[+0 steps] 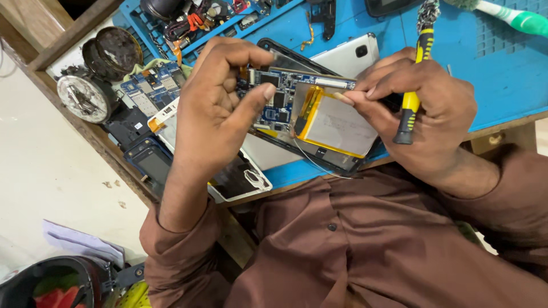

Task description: The person handles a disassembled smartphone, placing a battery into the chassis and using a yellow-handled screwdriver to tighten screws on the motherboard. The person continues to adjust components and secure the internal parts of the device.

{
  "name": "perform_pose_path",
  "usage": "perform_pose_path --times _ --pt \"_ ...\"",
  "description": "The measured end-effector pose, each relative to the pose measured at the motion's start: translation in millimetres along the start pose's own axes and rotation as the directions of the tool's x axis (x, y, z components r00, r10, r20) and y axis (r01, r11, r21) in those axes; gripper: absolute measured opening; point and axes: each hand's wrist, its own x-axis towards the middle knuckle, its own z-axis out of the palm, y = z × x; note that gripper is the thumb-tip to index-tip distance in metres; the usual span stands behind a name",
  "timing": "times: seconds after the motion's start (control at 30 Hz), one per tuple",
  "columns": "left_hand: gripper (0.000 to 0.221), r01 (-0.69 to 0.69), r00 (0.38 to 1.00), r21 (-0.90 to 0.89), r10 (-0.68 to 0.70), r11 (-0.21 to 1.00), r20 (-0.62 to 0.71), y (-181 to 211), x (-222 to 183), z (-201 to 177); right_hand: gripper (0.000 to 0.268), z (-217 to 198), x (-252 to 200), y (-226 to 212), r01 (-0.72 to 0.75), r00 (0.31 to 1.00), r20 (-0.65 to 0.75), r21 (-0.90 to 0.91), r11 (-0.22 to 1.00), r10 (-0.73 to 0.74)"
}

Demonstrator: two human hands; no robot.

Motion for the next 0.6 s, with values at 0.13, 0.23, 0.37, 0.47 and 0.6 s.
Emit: perform_pose_path --times 0.13,0.23,0.37,0.47,0.6 --pt "0.033 -0.215 0.975 0.37 0.219 0.904 0.032 15 4 2 0.033 -2 -1 4 0.039 0.999 0.014 -0.032 0.999 -0.038" --pt "0.036 -0.226 0.973 0.427 0.226 0.875 0.053 23 9 3 0.033 -2 0 5 0.065 0.998 0.028 -0.049 0.997 -0.064" --pt "0.042 -0.23 0.972 0.532 0.216 0.815 0.089 28 16 7 0.033 -2 1 5 0.088 0.996 0.039 -0.057 0.994 -0.086" --pt "0.038 -0.303 0.949 0.627 0.284 0.718 0.134 29 15 10 0.032 -5 1 9 0.109 0.992 0.069 -0.043 0.993 -0.106" --pt "0.032 -0.391 0.909 0.655 0.381 0.646 0.167 22 14 16 0.031 -5 -3 12 0.119 0.99 0.086 -0.04 0.992 -0.115"
